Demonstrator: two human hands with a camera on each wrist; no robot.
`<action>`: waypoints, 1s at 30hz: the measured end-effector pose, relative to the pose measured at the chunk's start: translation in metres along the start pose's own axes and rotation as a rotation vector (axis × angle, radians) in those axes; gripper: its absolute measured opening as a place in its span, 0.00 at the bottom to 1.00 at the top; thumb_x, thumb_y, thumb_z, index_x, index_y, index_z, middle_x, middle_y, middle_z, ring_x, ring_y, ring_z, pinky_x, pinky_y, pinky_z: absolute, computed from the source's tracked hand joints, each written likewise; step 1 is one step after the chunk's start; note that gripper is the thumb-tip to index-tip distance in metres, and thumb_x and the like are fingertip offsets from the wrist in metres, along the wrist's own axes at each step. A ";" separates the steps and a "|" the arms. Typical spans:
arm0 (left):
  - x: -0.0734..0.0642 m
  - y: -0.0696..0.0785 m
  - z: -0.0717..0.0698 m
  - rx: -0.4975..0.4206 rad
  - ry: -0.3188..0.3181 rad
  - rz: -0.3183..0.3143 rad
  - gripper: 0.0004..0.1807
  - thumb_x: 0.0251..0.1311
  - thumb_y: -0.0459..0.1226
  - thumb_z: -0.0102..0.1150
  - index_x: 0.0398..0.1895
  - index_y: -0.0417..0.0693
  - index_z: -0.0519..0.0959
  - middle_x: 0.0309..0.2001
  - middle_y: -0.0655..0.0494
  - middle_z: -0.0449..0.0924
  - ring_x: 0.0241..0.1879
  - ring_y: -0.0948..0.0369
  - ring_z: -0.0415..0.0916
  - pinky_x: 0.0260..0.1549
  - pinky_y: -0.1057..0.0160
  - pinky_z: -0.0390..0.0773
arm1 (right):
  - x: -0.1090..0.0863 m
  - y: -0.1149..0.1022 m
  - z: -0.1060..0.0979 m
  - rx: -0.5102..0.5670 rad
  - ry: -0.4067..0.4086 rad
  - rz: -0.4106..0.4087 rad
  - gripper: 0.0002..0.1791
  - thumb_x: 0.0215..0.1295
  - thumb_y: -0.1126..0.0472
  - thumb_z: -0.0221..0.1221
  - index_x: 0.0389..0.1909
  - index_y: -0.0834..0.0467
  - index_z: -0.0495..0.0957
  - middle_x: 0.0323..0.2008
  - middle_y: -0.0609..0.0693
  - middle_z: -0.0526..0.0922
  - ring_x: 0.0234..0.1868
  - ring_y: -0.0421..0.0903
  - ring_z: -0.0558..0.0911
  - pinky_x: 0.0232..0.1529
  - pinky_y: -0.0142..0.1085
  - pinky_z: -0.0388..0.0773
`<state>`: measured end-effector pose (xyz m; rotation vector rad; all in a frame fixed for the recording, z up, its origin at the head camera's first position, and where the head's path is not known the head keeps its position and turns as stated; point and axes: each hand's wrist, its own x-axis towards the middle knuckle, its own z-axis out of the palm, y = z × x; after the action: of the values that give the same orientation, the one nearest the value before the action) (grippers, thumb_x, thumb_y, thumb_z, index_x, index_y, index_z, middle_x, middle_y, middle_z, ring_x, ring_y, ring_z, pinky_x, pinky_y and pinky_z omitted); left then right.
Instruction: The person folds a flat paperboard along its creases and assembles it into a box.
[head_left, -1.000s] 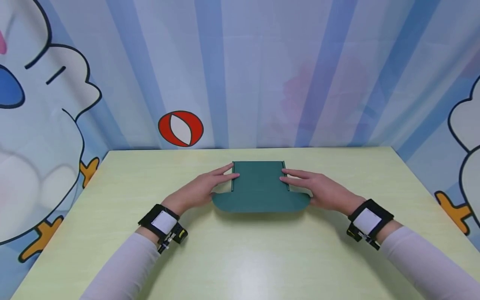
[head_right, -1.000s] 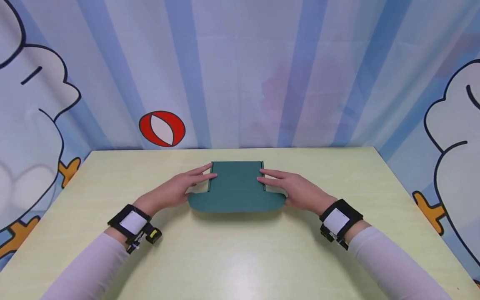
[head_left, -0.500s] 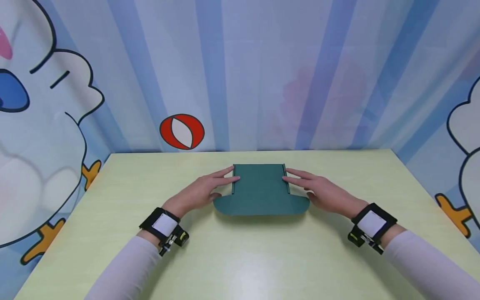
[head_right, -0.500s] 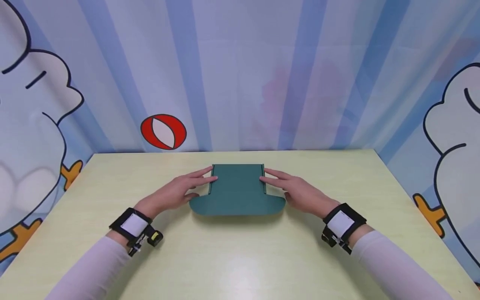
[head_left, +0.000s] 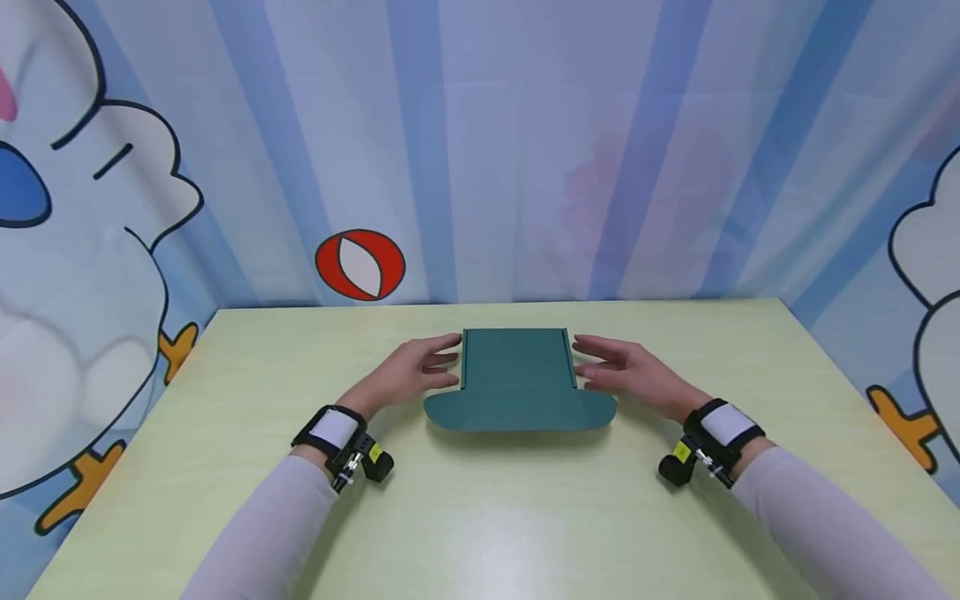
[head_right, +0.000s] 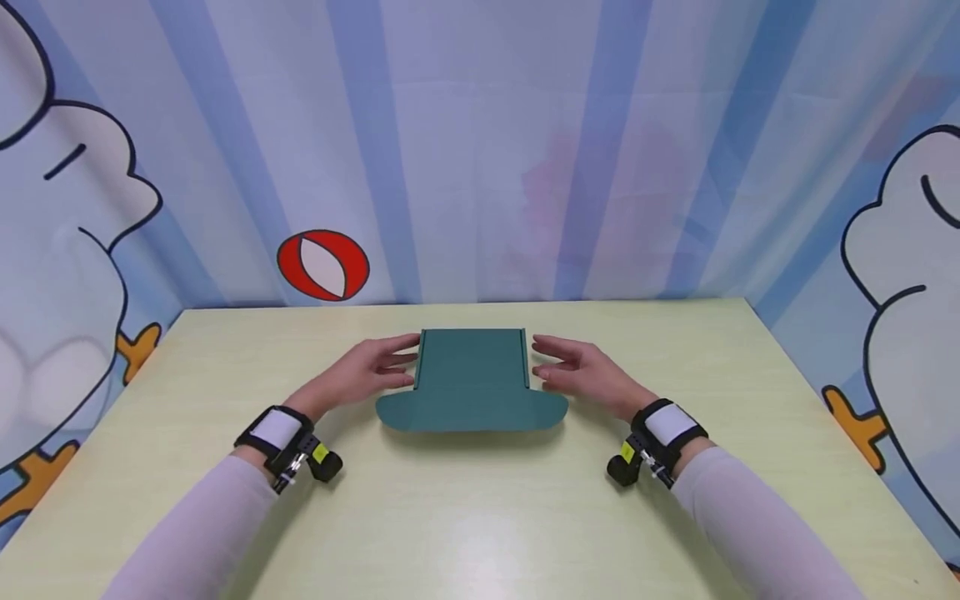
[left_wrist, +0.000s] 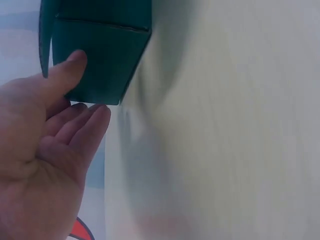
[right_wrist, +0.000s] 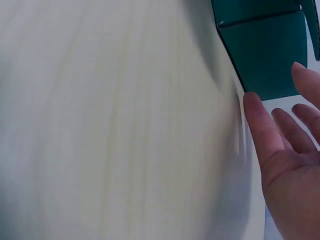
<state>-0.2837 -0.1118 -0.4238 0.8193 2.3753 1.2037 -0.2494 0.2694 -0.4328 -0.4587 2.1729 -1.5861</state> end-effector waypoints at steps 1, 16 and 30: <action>0.001 0.000 0.001 -0.034 -0.008 0.002 0.40 0.65 0.31 0.60 0.77 0.44 0.54 0.77 0.45 0.56 0.71 0.48 0.65 0.63 0.52 0.73 | 0.002 0.000 0.002 0.016 -0.007 -0.005 0.37 0.73 0.57 0.56 0.78 0.53 0.53 0.78 0.55 0.56 0.73 0.59 0.66 0.61 0.36 0.78; -0.006 0.001 0.006 -0.303 0.006 -0.070 0.36 0.62 0.34 0.64 0.74 0.47 0.63 0.72 0.48 0.67 0.67 0.50 0.72 0.60 0.55 0.76 | 0.001 -0.009 0.007 -0.040 -0.030 0.014 0.34 0.74 0.56 0.54 0.77 0.50 0.55 0.77 0.54 0.58 0.74 0.58 0.65 0.70 0.44 0.69; -0.003 0.004 0.004 -0.374 0.128 -0.256 0.27 0.72 0.50 0.51 0.66 0.44 0.74 0.65 0.45 0.76 0.56 0.50 0.82 0.60 0.55 0.77 | 0.011 -0.030 0.006 0.160 -0.047 0.192 0.29 0.77 0.52 0.48 0.70 0.67 0.64 0.62 0.65 0.76 0.54 0.47 0.84 0.58 0.42 0.80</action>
<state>-0.2776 -0.1090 -0.4226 0.3184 2.1640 1.5570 -0.2553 0.2502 -0.4068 -0.2287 1.9713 -1.6092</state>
